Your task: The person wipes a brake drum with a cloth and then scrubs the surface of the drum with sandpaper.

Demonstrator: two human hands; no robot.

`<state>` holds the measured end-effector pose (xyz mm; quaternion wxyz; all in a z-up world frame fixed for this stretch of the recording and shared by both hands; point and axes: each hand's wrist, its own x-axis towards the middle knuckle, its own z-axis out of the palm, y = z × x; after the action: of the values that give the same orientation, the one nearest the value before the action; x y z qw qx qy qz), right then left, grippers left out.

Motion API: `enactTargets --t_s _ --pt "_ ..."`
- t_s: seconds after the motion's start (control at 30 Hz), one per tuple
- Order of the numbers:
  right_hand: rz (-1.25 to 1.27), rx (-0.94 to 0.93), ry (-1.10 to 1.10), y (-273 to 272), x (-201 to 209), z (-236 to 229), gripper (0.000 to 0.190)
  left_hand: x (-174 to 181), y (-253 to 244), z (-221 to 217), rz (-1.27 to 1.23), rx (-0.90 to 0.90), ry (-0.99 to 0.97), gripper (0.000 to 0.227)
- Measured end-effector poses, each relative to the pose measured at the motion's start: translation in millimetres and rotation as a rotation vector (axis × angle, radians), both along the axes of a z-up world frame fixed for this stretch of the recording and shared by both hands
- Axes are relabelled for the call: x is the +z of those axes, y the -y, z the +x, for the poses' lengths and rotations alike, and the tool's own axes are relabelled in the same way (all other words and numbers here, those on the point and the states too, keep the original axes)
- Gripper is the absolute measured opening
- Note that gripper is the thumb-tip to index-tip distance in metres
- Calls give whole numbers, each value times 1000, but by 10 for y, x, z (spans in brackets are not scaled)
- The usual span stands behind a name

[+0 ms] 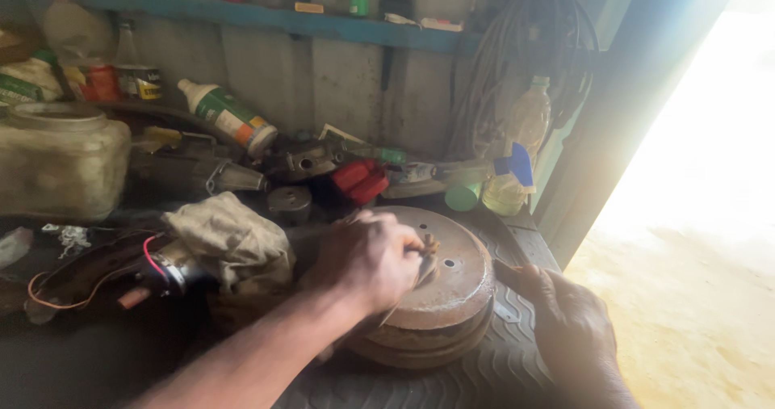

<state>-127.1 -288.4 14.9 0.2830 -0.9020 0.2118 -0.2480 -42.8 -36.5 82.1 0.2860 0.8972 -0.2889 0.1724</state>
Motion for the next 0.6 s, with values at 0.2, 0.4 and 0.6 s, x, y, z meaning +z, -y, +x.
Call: enactTargets --t_s 0.2,0.4,0.6 --pt "57 -11 45 -35 69 -39 51 85 520 239 158 -43 -99 19" --pt "118 -24 56 -36 68 -58 52 -18 847 415 161 -94 -212 21" --pt "226 -49 82 14 68 -39 52 -17 881 354 321 -275 -157 28"
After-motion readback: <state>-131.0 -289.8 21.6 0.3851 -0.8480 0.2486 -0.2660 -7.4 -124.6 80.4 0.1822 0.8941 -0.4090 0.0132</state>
